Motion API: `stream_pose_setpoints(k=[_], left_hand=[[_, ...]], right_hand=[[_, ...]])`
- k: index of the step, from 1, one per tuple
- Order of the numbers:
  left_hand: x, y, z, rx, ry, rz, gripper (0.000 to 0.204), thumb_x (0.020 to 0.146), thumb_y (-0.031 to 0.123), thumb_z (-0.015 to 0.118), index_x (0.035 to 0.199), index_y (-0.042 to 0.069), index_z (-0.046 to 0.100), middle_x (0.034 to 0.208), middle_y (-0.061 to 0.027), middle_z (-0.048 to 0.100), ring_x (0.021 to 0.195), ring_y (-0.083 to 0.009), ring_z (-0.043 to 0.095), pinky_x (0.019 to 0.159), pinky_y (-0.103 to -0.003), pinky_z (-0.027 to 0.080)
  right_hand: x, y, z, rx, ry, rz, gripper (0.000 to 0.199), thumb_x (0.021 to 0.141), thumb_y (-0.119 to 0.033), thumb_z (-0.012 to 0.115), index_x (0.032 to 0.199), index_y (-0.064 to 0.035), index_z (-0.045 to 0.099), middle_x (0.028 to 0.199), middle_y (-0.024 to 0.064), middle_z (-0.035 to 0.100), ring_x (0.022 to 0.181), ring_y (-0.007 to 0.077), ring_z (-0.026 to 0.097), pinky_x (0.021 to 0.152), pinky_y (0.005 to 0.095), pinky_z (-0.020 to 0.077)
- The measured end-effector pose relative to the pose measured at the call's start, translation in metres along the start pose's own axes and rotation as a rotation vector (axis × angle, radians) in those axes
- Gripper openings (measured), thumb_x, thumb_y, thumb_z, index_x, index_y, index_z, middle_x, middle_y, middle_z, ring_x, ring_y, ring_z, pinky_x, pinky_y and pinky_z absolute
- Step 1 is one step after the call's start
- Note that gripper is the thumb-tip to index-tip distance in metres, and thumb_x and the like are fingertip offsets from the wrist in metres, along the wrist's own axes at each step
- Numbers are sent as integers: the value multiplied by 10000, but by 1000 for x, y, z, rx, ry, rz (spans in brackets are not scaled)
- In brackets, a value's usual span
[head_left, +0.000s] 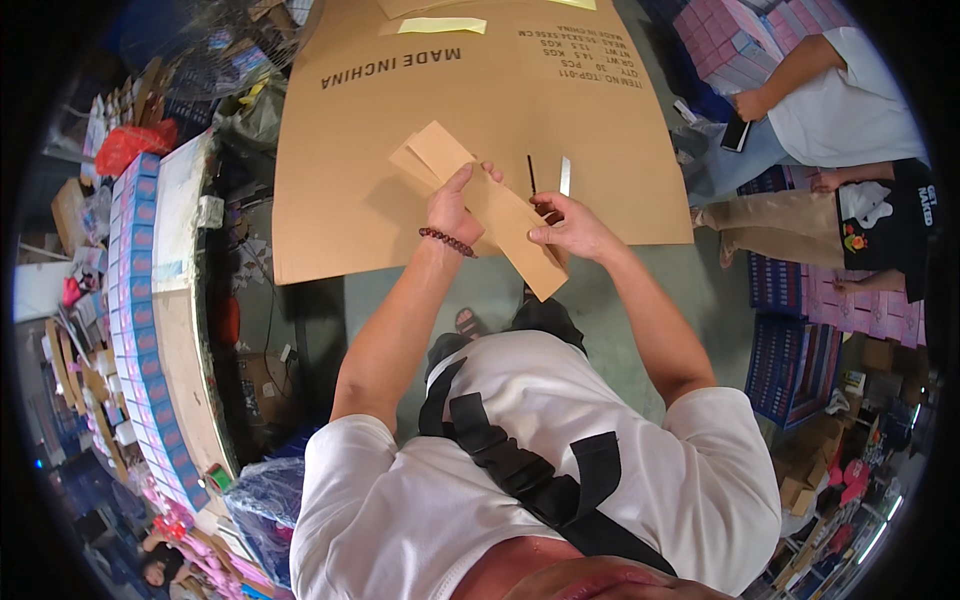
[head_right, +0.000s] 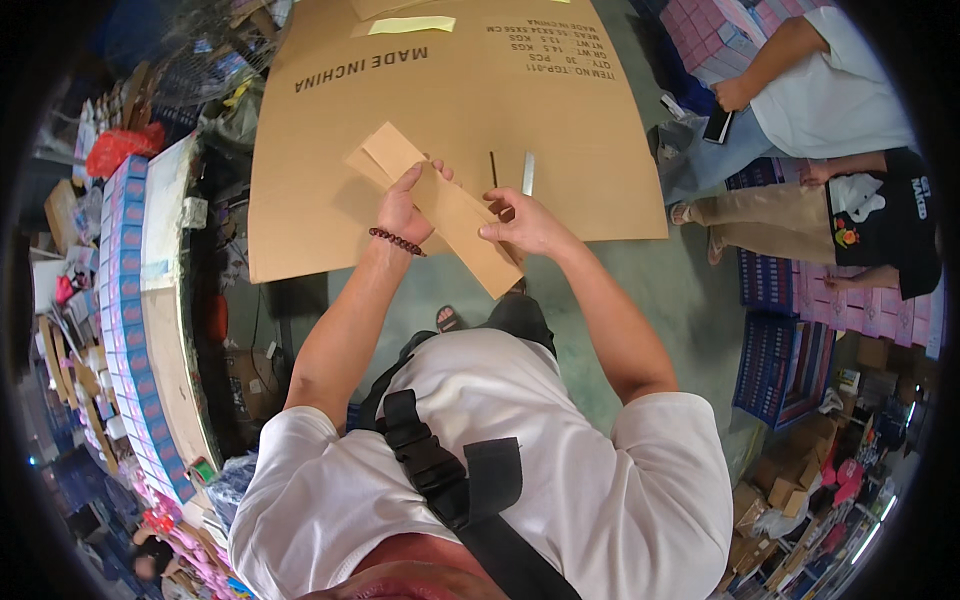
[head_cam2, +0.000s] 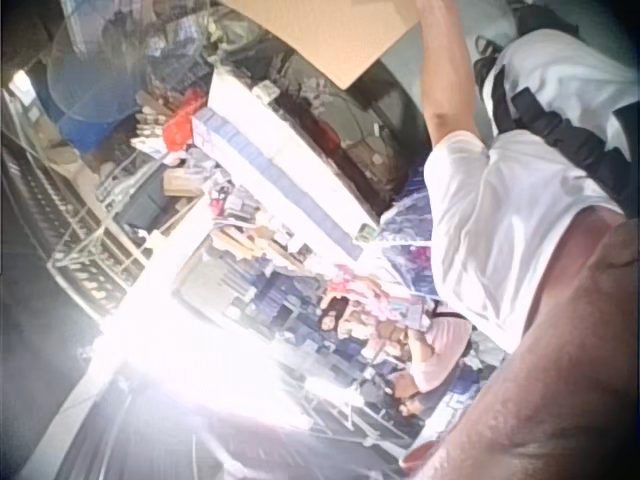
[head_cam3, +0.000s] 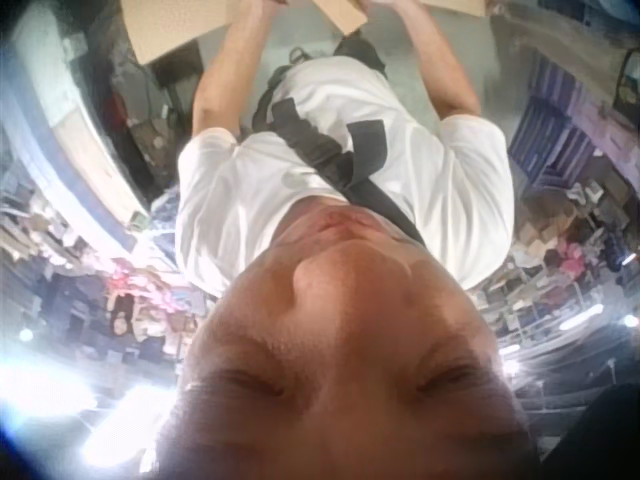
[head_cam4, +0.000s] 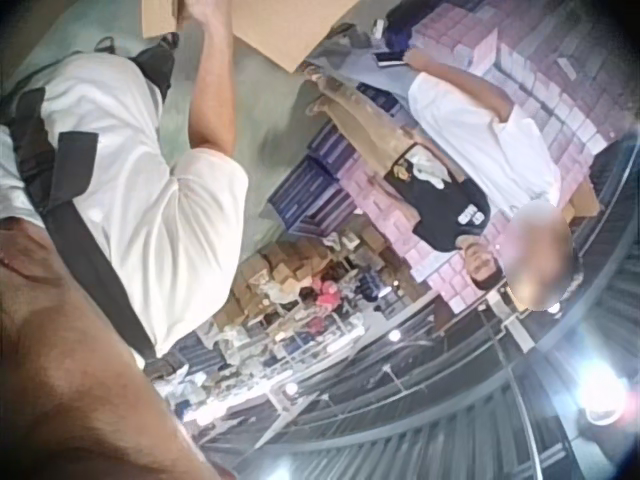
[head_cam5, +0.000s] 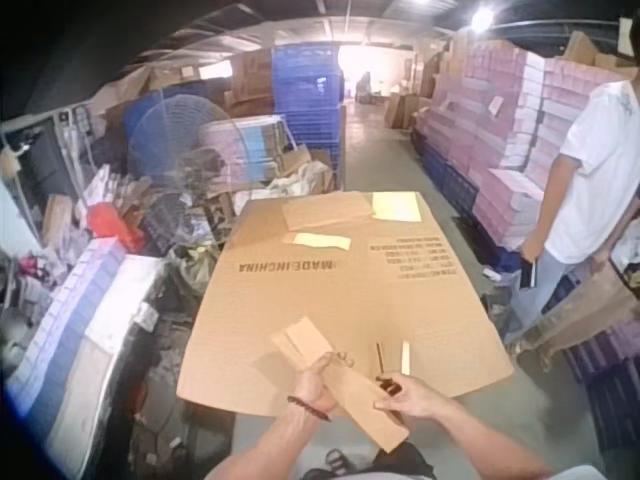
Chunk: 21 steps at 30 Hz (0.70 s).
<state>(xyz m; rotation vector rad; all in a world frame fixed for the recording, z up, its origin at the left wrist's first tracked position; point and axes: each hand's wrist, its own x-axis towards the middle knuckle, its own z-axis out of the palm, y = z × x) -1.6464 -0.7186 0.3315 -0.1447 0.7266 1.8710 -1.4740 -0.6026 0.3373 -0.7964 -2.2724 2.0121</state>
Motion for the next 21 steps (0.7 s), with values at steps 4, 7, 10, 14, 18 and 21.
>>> stream_pose_setpoints(k=[4,7,10,14,18,21], left_hand=[[34,-21,26,25,-31,-15,280,969,185,374,1211,51,418,1159,-140,516,1073,-301,519,926,-475,435],[70,-37,45,20,-130,-38,283,970,181,366,1214,46,412,1191,-154,505,1104,-318,503,936,-489,424],[101,-50,60,30,-144,-67,285,972,180,361,1217,41,405,1202,-164,502,1115,-330,498,935,-491,425],[132,-70,77,104,-67,-67,277,973,185,371,1204,37,408,1178,-170,518,1108,-335,506,928,-483,433],[155,-92,87,76,31,-80,261,970,181,395,1185,38,430,1145,-180,536,1087,-338,521,918,-481,441],[162,-97,93,-10,31,-116,267,964,196,426,1179,38,443,1135,-182,542,1078,-336,528,911,-481,448]], right_hand=[[2,15,-41,63,87,114,331,832,-116,648,1124,-11,534,923,78,622,819,131,572,754,271,463],[9,26,-75,113,133,136,201,863,-100,597,1041,-8,576,844,58,623,783,107,559,713,266,454],[23,41,-108,71,170,127,206,871,-129,592,1033,-2,580,832,57,621,766,109,555,704,264,451],[38,61,-144,80,228,101,237,852,-152,616,1023,10,588,818,60,616,733,120,543,681,264,446],[43,70,-161,195,271,-17,205,835,-145,633,974,4,610,794,38,601,719,100,521,660,251,435],[47,70,-167,37,241,-36,175,828,-132,632,946,-4,615,735,19,575,690,91,509,633,249,428]])
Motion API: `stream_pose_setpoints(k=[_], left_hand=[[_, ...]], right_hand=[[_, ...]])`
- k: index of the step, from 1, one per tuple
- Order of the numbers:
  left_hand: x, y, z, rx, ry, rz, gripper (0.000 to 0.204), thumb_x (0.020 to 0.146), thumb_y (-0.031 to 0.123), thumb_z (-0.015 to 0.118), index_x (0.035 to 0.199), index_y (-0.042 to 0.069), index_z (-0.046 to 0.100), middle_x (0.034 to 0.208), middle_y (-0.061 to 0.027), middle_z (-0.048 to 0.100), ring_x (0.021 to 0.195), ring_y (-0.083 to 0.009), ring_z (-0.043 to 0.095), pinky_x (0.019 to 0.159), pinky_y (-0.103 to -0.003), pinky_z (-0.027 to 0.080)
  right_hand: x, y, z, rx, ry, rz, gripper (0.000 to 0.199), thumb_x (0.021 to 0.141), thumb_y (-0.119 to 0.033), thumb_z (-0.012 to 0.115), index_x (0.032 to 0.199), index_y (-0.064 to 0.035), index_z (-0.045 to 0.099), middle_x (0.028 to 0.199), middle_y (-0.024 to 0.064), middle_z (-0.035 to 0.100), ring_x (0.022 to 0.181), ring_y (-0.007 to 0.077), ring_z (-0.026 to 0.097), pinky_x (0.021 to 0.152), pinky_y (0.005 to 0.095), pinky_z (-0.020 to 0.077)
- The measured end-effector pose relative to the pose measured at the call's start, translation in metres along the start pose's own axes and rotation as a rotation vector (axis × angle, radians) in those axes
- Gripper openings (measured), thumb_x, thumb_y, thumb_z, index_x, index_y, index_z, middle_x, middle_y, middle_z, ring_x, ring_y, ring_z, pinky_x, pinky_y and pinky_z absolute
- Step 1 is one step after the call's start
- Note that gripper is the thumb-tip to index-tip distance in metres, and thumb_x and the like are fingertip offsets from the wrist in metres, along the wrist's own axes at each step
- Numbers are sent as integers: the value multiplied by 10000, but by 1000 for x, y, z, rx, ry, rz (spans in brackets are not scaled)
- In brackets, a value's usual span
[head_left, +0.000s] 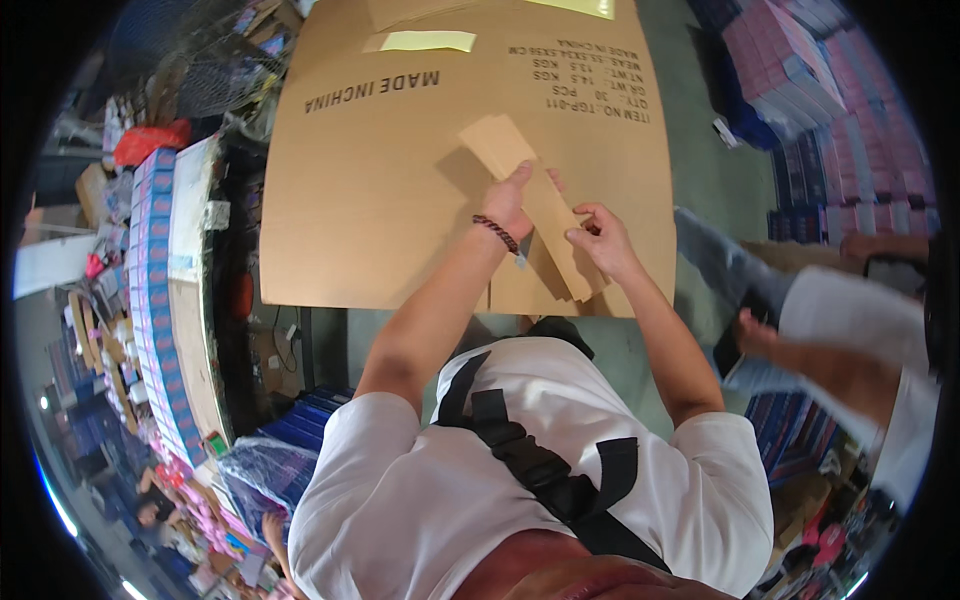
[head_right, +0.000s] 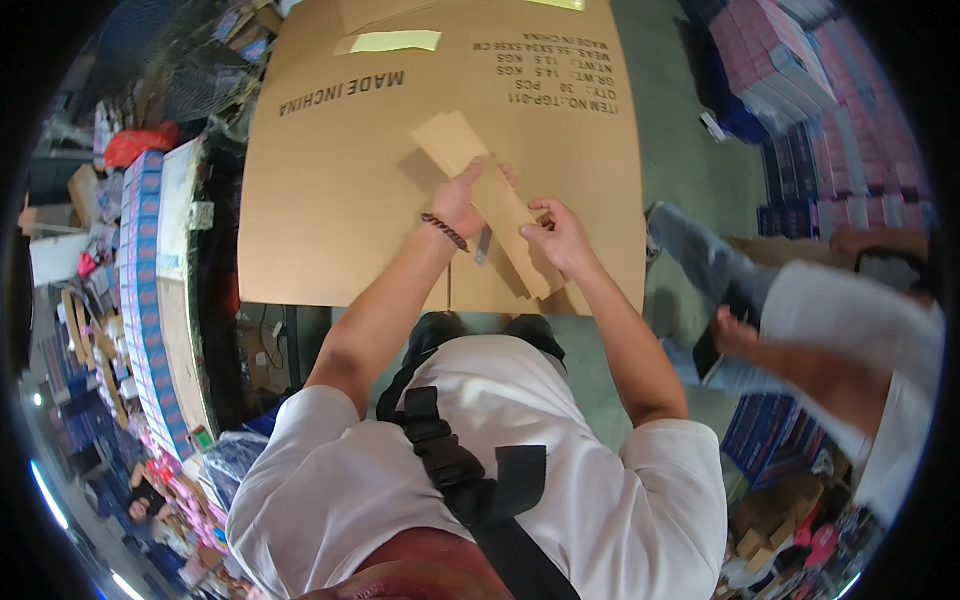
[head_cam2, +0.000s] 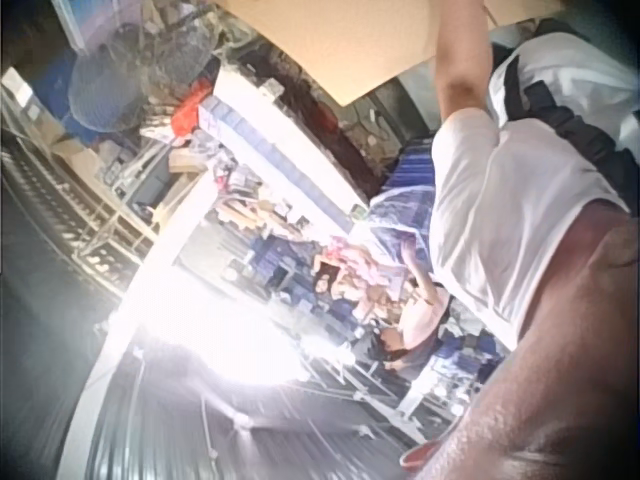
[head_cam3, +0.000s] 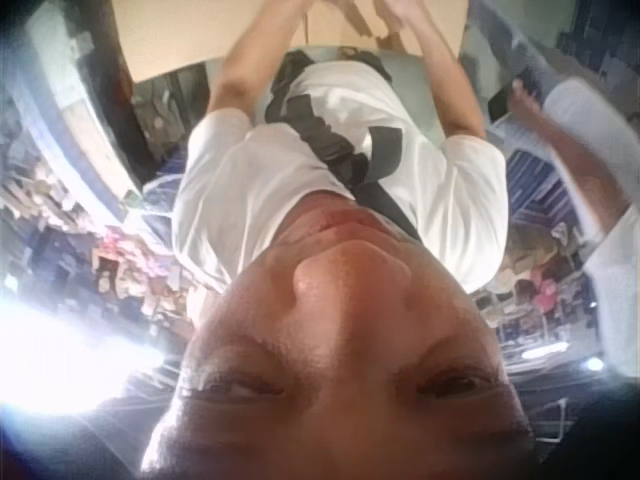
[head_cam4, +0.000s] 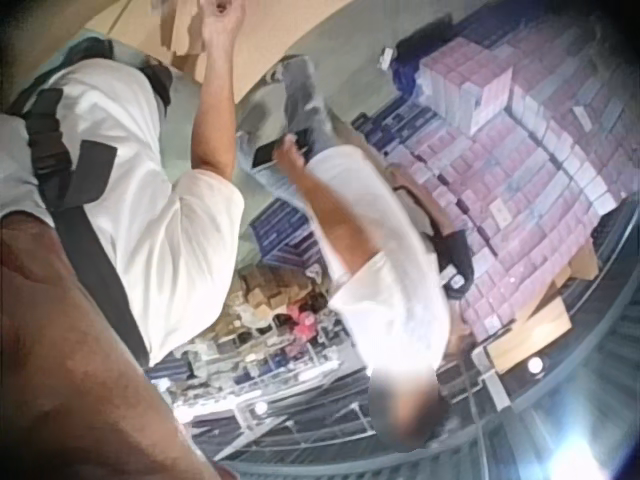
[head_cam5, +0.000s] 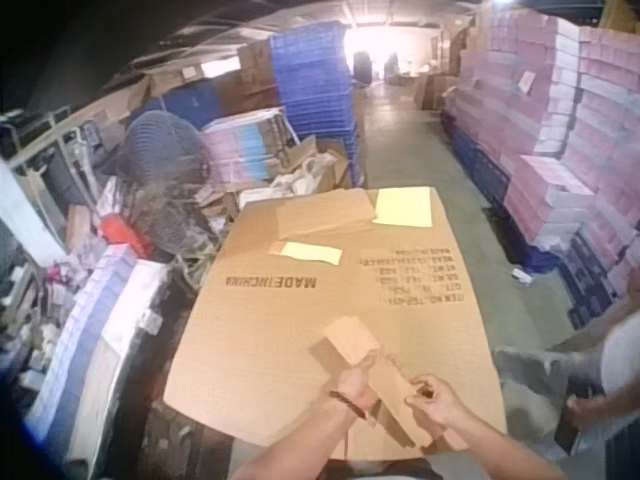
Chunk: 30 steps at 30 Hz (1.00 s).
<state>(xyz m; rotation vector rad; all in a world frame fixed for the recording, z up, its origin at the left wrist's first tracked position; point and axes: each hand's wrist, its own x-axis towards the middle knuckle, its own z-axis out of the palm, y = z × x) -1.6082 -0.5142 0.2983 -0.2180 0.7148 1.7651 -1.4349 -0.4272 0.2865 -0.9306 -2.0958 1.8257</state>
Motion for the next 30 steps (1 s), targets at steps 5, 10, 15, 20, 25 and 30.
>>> stream_pose_setpoints(k=[5,10,15,20,25,30], left_hand=[[-4,-5,3,129,-120,54,324,949,240,478,1200,37,443,1128,-158,557,1059,-328,542,887,-473,468],[4,-19,-8,69,-39,5,278,957,200,449,1186,43,439,1040,-131,576,959,-300,571,842,-458,488],[2,-19,-22,-90,-156,-51,292,983,220,351,1211,41,389,1031,-120,532,942,-278,540,869,-444,462],[-3,-7,-17,19,22,-4,377,977,243,352,1265,0,355,1129,-115,506,994,-276,514,903,-437,433],[2,-10,-11,-49,-176,105,331,965,228,365,1197,2,436,1205,-175,498,1018,-326,526,894,-477,449],[2,-18,8,282,247,358,244,944,165,460,1085,-24,523,1061,-122,579,971,-265,573,844,-403,490]], right_hand=[[19,-1,-5,20,1,56,140,828,-114,617,914,-7,597,691,-4,537,641,90,476,596,250,411],[25,8,-14,-44,197,-9,106,872,-109,586,915,-12,589,723,-26,530,664,69,462,613,227,404],[4,16,-51,246,519,87,122,881,-122,588,930,-10,594,769,-1,561,693,87,482,619,238,415],[-12,18,-125,511,676,137,162,896,-146,582,1001,-24,585,850,16,583,740,100,524,651,244,446],[-37,53,-248,482,744,90,178,902,-150,570,1016,-13,578,895,29,594,779,113,550,680,252,464],[-65,116,-392,333,691,111,220,901,-154,574,1045,12,580,923,30,594,833,119,537,735,255,438]])
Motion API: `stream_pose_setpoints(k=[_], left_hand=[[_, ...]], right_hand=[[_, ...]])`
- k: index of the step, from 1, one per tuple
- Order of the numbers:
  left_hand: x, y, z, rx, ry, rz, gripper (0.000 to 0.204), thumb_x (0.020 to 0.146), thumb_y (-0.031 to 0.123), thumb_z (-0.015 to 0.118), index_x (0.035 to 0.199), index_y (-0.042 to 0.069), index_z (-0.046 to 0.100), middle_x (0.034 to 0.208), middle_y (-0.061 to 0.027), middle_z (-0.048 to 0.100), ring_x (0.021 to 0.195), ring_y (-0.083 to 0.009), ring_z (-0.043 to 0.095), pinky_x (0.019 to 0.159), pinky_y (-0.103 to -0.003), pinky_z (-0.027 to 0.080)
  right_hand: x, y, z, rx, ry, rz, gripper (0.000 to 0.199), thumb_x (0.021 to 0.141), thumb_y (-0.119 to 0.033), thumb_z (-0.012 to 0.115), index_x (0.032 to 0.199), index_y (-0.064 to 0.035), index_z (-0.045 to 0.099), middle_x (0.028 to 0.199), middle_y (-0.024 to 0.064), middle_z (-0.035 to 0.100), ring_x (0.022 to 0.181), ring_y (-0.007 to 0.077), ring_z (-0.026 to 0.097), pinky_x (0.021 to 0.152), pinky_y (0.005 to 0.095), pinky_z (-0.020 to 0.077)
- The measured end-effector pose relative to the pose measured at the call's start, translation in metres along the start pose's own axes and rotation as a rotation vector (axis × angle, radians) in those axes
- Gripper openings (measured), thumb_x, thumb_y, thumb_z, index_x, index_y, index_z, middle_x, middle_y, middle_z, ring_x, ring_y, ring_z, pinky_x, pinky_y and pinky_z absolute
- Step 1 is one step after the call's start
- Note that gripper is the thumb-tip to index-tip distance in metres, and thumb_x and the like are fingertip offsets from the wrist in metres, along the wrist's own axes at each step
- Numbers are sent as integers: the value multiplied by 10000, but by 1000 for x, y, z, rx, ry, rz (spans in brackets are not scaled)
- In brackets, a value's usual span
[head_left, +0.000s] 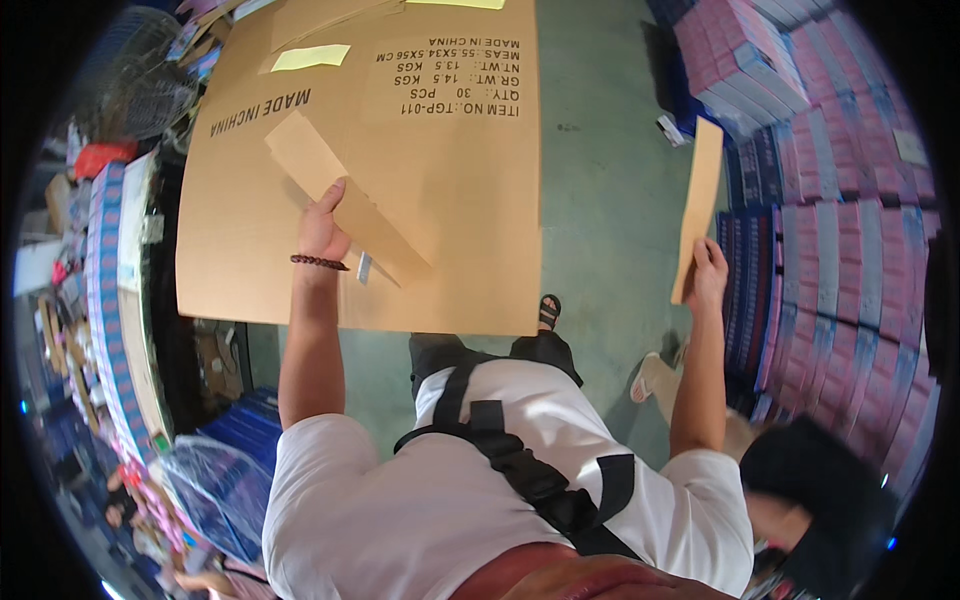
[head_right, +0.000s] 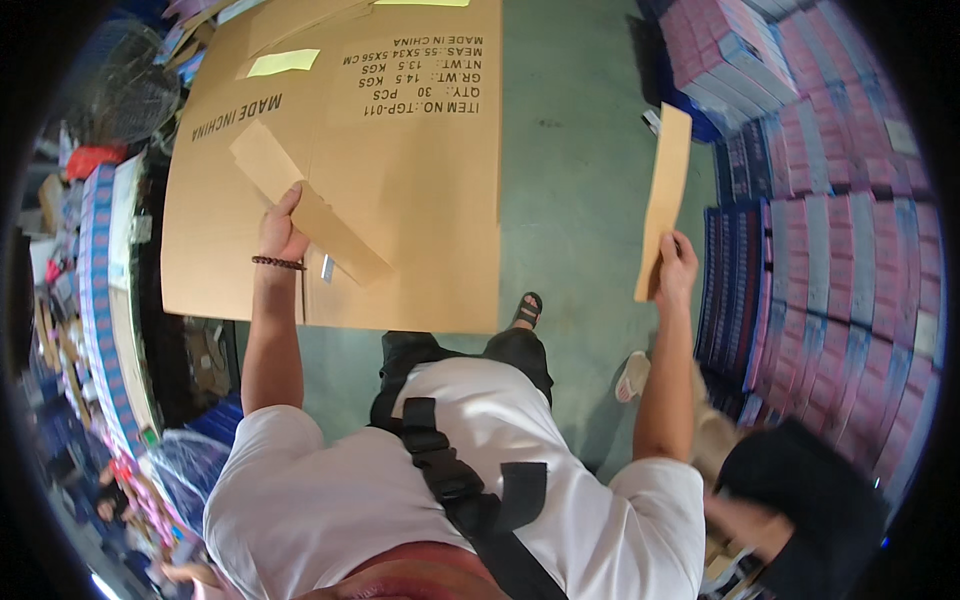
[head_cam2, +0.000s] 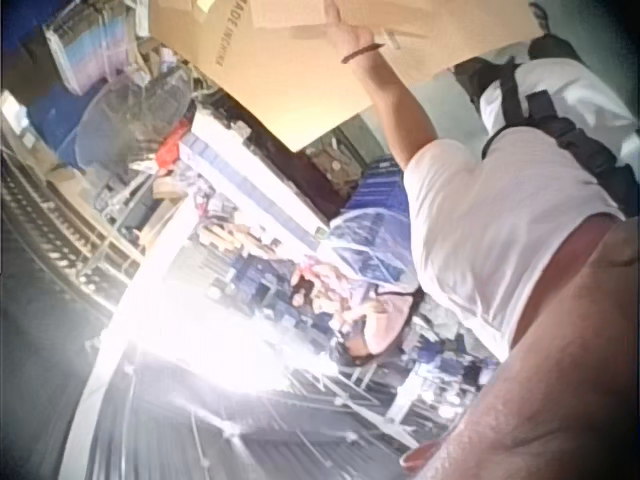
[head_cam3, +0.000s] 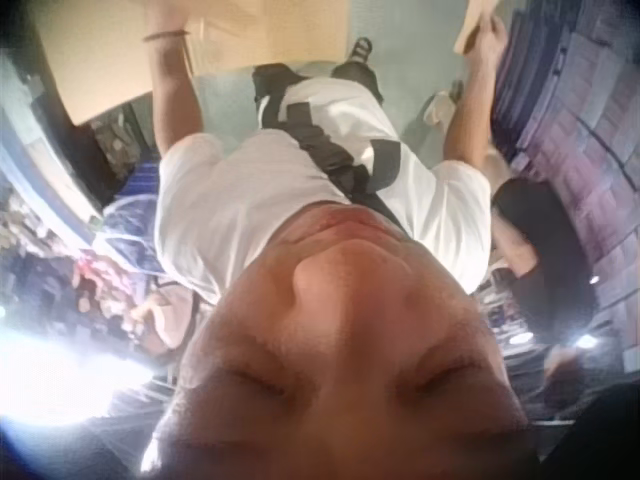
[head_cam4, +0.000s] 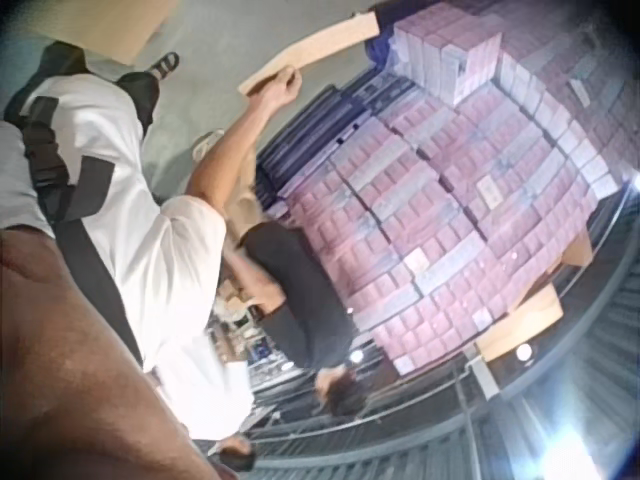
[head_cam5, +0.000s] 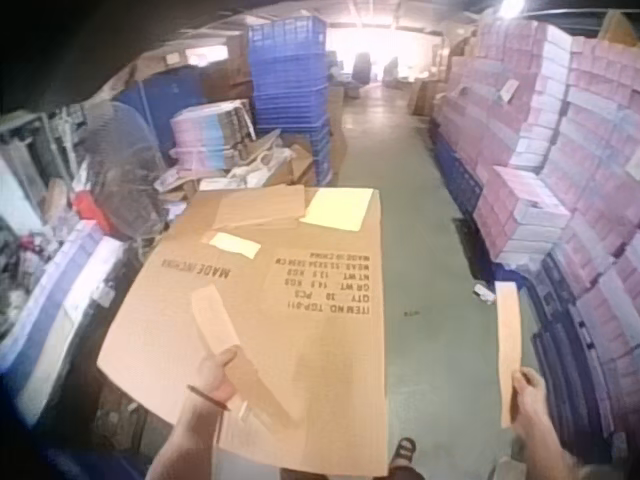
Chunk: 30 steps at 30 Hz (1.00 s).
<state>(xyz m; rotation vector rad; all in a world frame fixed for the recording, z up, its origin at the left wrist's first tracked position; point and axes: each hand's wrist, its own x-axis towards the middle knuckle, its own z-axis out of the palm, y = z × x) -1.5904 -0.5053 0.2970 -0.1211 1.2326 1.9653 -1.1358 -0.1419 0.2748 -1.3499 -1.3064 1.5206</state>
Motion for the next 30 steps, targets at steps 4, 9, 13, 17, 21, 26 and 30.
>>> stream_pose_setpoints(k=[4,9,13,17,21,26,30], left_hand=[[-6,-17,34,159,218,225,193,904,61,527,1059,-48,496,1029,-128,580,895,-224,606,778,-340,523],[-13,-55,63,137,364,242,233,892,68,553,1066,-55,460,1030,-132,581,915,-220,605,792,-339,518],[-13,-74,61,144,467,209,285,890,87,547,1132,-43,471,1074,-133,583,948,-220,593,824,-353,497],[4,-92,42,232,602,239,384,794,61,628,1134,-29,474,1022,-134,608,885,-210,610,747,-344,512],[48,-96,26,562,809,241,577,735,111,683,1248,1,444,997,-166,629,872,-236,618,713,-348,513],[82,-90,44,1045,1037,56,601,767,202,637,1296,21,415,1077,-219,604,958,-301,607,802,-375,485],[88,-80,68,1154,1164,-16,585,797,267,583,1309,42,415,1170,-202,578,1073,-346,555,880,-396,442]], right_hand=[[51,-4,-56,-77,-54,99,182,906,-155,572,1001,0,580,909,12,589,788,103,538,686,232,433],[103,-44,-20,198,-277,167,127,927,-151,528,989,-41,539,777,1,526,661,99,476,568,239,390],[118,-104,80,1072,-824,271,157,918,-122,443,1004,-30,536,667,-6,439,632,122,479,952,429,412],[83,-196,149,1554,-1030,538,59,897,-53,421,909,-16,465,532,0,393,553,109,506,1138,421,182],[50,-271,168,1707,-1552,749,100,921,-145,354,972,-117,435,436,14,368,498,179,571,1091,467,214],[100,-330,204,1428,-1988,600,74,916,-158,385,926,-97,344,531,55,391,500,202,533,681,538,454],[139,-353,229,1393,-2127,539,73,889,-127,395,913,-95,333,536,58,375,493,209,492,733,665,415]])
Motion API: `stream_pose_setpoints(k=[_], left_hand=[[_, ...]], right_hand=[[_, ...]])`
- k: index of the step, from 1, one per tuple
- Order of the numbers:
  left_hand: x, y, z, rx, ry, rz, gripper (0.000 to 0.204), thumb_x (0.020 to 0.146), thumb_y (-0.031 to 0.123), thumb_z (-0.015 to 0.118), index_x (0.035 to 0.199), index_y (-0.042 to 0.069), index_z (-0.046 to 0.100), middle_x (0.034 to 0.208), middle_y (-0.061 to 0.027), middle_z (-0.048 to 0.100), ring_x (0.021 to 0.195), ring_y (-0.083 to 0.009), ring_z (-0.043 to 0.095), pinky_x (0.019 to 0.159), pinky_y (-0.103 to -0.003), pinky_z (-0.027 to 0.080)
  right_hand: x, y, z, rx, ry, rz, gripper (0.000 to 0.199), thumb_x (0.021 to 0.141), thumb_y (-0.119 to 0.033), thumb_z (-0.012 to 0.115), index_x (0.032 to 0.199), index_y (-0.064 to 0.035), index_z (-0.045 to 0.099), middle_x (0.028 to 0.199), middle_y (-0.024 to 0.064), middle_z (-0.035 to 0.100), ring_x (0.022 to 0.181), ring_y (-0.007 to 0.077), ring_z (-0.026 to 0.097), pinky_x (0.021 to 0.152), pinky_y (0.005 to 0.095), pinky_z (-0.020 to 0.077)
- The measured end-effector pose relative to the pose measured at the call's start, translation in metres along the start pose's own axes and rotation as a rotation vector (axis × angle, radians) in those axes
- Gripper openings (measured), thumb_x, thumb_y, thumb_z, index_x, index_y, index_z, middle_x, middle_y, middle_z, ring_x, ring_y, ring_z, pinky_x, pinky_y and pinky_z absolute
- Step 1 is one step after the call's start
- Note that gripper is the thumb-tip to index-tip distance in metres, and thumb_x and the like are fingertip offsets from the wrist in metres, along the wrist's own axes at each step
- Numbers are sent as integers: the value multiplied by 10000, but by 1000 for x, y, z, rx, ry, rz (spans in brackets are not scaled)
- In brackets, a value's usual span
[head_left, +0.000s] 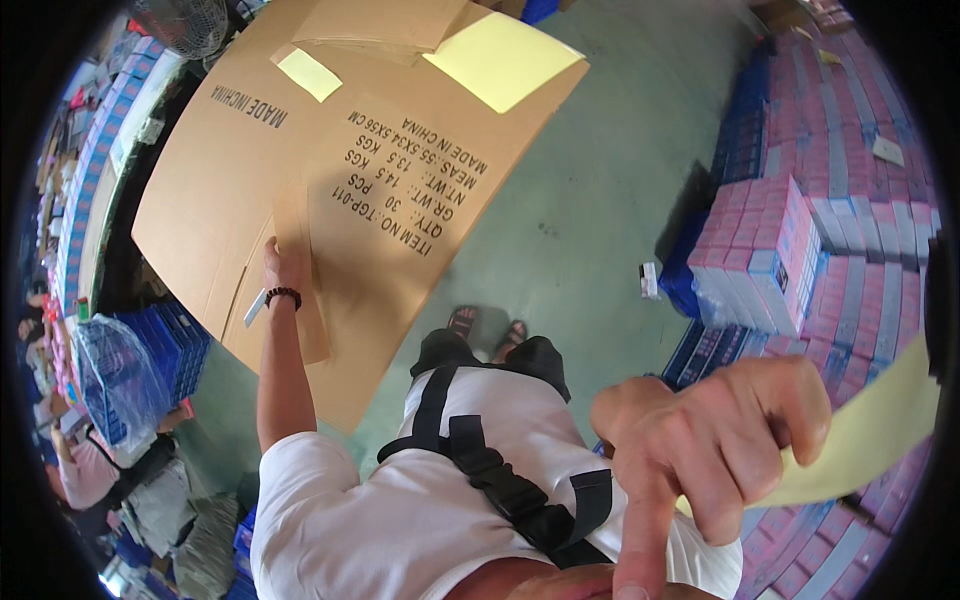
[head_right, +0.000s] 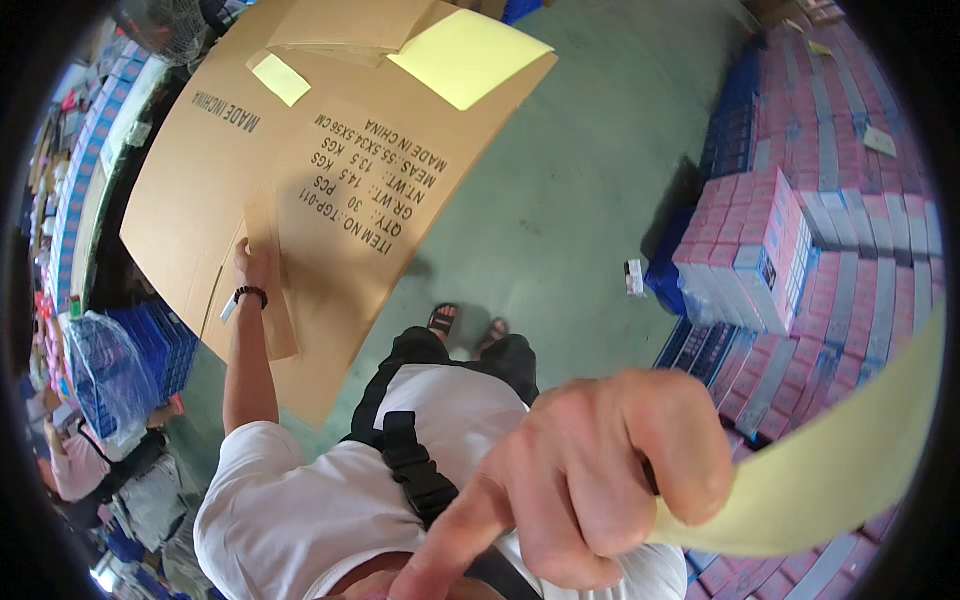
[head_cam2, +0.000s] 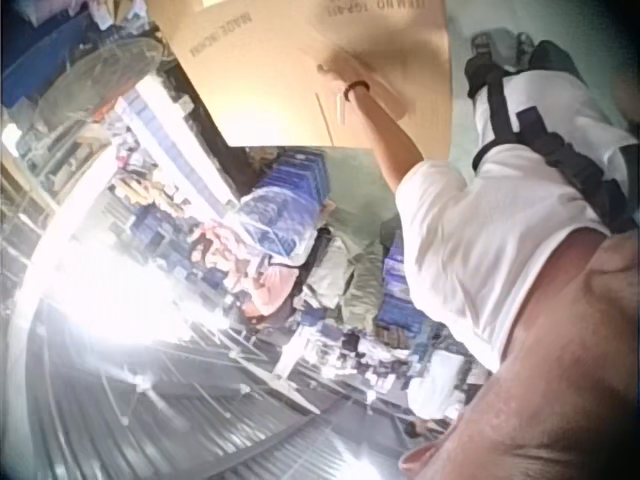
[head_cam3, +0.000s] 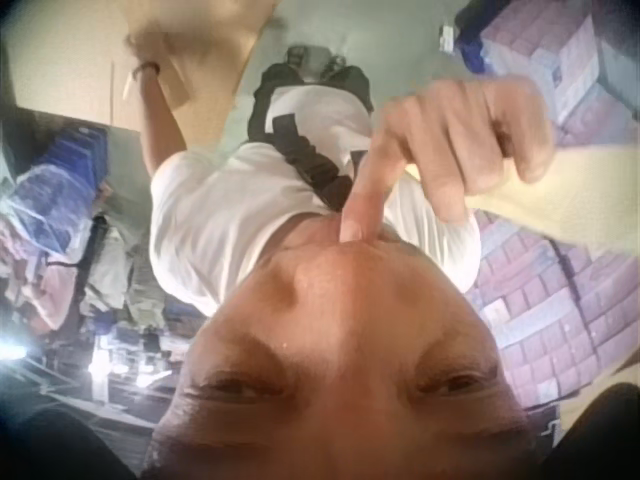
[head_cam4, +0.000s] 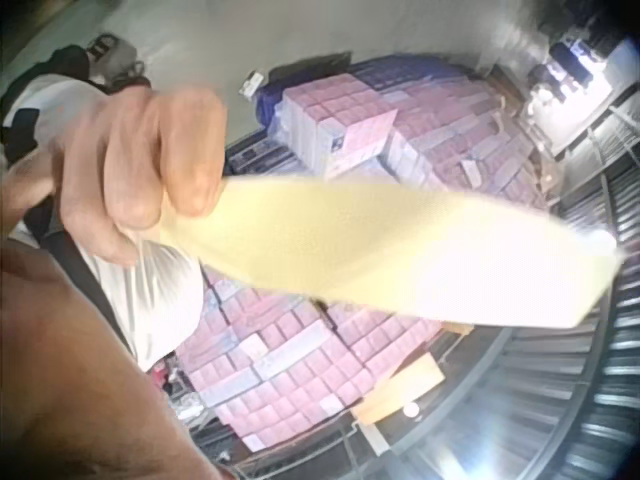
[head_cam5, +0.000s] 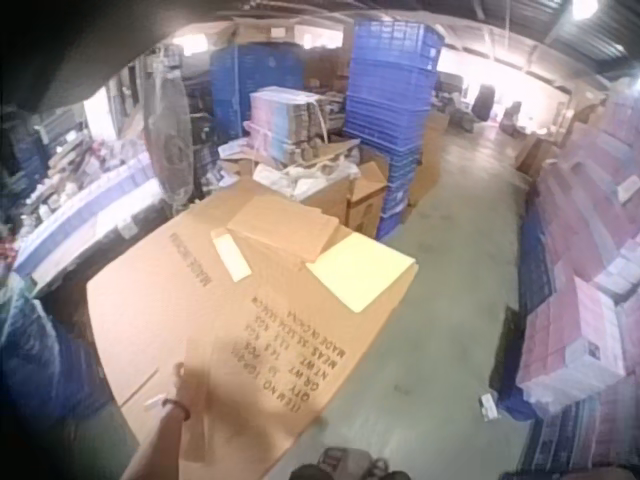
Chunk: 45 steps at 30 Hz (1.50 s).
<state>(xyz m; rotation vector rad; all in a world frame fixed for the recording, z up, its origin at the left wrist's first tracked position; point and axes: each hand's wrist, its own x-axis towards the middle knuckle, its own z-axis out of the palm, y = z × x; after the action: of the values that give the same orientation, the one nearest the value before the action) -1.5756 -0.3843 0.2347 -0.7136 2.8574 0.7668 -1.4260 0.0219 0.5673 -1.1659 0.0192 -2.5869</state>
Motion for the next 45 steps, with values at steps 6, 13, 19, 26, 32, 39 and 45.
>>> stream_pose_setpoints(k=[6,13,19,26,32,39,45], left_hand=[[-1,-5,23,-127,55,-284,507,768,185,541,1234,3,464,1032,-234,623,939,-375,608,787,-409,481],[25,-42,10,-365,366,-405,247,783,196,600,937,8,556,805,-127,626,698,-246,613,621,-373,490],[-27,119,11,41,593,-279,298,760,132,604,1031,16,561,857,-135,637,764,-256,616,637,-373,498],[-81,310,48,-1371,284,-292,126,876,78,568,995,36,574,943,-61,619,858,-172,604,757,-308,517],[-59,409,124,-1643,14,-313,170,898,114,555,1022,6,596,946,-49,646,875,-142,614,778,-309,511],[-111,421,163,-1651,147,-602,220,911,139,539,1083,5,573,949,-47,641,823,-127,616,733,-291,512],[-147,476,241,-1704,398,-856,231,922,143,514,1118,26,549,974,-52,628,845,-155,609,745,-316,511]], right_hand=[[9,-100,-32,-76,-94,107,128,822,-66,415,909,-74,321,523,73,391,466,227,475,765,725,404],[6,-267,-70,-129,-173,92,213,771,-22,465,927,-42,321,511,97,413,460,249,494,758,674,449],[43,-381,-111,-47,-219,112,215,774,-36,487,924,-28,334,508,113,435,457,256,511,717,618,480],[83,-431,-274,-156,541,-14,80,890,-189,442,899,-112,459,527,-61,387,558,120,416,863,382,340],[106,-408,-512,-516,844,509,173,946,-238,458,1040,-107,522,1037,42,587,1053,189,520,869,378,412],[114,-356,-659,-707,887,1079,79,953,-175,464,982,-133,524,661,-34,455,574,56,432,453,220,284],[117,-319,-703,-654,565,1449,127,951,-236,479,972,-118,523,715,-48,510,528,56,415,465,217,315]])
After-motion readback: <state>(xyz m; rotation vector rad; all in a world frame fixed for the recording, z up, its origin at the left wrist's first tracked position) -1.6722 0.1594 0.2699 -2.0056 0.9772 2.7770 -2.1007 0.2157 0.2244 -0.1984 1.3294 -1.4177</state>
